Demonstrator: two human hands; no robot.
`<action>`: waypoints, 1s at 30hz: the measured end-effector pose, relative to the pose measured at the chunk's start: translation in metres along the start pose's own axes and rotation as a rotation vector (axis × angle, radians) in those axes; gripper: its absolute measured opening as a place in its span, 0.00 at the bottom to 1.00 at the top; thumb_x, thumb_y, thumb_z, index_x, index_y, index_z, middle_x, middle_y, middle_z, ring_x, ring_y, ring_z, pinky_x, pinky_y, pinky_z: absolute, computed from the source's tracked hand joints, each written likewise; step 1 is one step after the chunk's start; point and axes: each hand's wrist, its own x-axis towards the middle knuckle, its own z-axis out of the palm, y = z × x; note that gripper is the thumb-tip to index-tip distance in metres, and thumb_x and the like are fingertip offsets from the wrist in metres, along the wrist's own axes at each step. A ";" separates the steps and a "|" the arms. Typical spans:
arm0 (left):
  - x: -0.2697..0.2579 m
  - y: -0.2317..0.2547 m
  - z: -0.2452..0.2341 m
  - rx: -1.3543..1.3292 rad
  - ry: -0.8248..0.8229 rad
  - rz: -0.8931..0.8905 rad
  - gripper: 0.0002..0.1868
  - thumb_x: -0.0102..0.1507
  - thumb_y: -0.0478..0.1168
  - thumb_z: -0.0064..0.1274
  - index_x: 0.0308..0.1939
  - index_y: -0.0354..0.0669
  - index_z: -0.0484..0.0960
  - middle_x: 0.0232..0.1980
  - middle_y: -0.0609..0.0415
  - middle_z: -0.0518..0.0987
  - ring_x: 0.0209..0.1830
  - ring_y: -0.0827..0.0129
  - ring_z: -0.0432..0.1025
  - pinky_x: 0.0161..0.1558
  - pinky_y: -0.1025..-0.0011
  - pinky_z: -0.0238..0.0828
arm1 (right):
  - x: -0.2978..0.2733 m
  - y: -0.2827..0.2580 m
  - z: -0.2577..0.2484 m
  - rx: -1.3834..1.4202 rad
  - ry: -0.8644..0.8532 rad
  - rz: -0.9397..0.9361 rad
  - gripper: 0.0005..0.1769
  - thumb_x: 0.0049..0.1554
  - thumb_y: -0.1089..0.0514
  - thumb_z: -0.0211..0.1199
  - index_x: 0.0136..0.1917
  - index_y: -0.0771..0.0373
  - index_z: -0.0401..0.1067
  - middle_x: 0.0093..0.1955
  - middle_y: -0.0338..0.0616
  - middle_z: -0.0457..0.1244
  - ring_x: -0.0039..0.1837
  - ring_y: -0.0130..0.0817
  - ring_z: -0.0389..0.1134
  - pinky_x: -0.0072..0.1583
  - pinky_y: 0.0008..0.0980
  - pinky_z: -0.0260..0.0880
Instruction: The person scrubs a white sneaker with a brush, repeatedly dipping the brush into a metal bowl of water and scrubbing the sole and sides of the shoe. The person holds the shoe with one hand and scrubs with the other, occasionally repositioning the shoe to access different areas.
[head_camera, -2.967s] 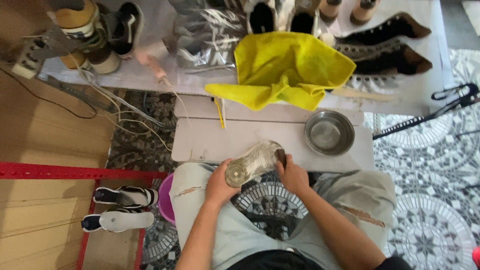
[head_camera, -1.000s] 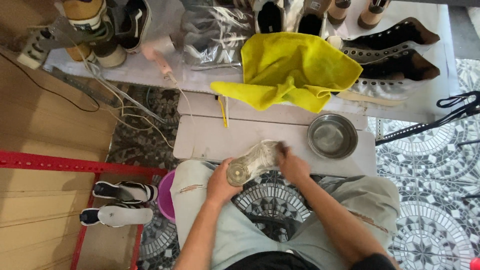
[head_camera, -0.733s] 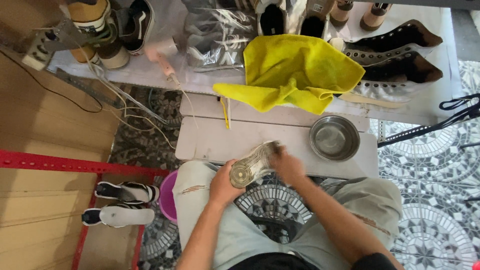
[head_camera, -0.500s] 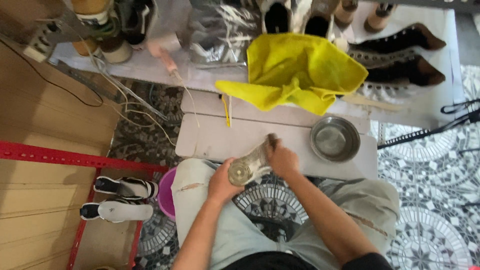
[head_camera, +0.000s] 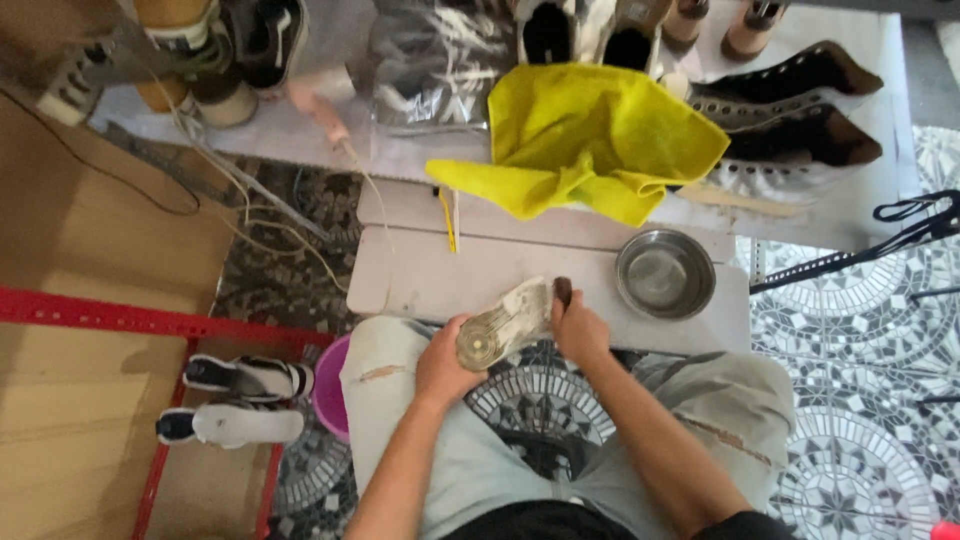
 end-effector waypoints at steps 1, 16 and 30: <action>0.000 -0.002 -0.001 -0.006 -0.009 -0.017 0.53 0.50 0.38 0.75 0.80 0.54 0.71 0.72 0.46 0.80 0.80 0.48 0.70 0.81 0.44 0.64 | 0.000 0.001 0.005 0.019 -0.024 0.038 0.44 0.76 0.34 0.32 0.87 0.71 0.52 0.56 0.66 0.75 0.60 0.63 0.80 0.59 0.61 0.78; -0.008 0.016 -0.006 -0.017 -0.047 -0.020 0.54 0.54 0.36 0.74 0.83 0.51 0.67 0.80 0.43 0.73 0.85 0.44 0.65 0.83 0.42 0.61 | -0.014 0.025 0.008 0.152 -0.015 0.065 0.34 0.77 0.35 0.38 0.80 0.61 0.62 0.56 0.61 0.75 0.60 0.57 0.80 0.59 0.55 0.78; 0.080 0.004 -0.008 0.334 -0.058 0.190 0.50 0.53 0.37 0.71 0.79 0.49 0.68 0.72 0.46 0.67 0.78 0.39 0.66 0.67 0.28 0.78 | -0.054 0.061 -0.049 0.389 0.181 0.320 0.38 0.76 0.33 0.46 0.74 0.72 0.68 0.62 0.72 0.72 0.66 0.68 0.76 0.63 0.65 0.76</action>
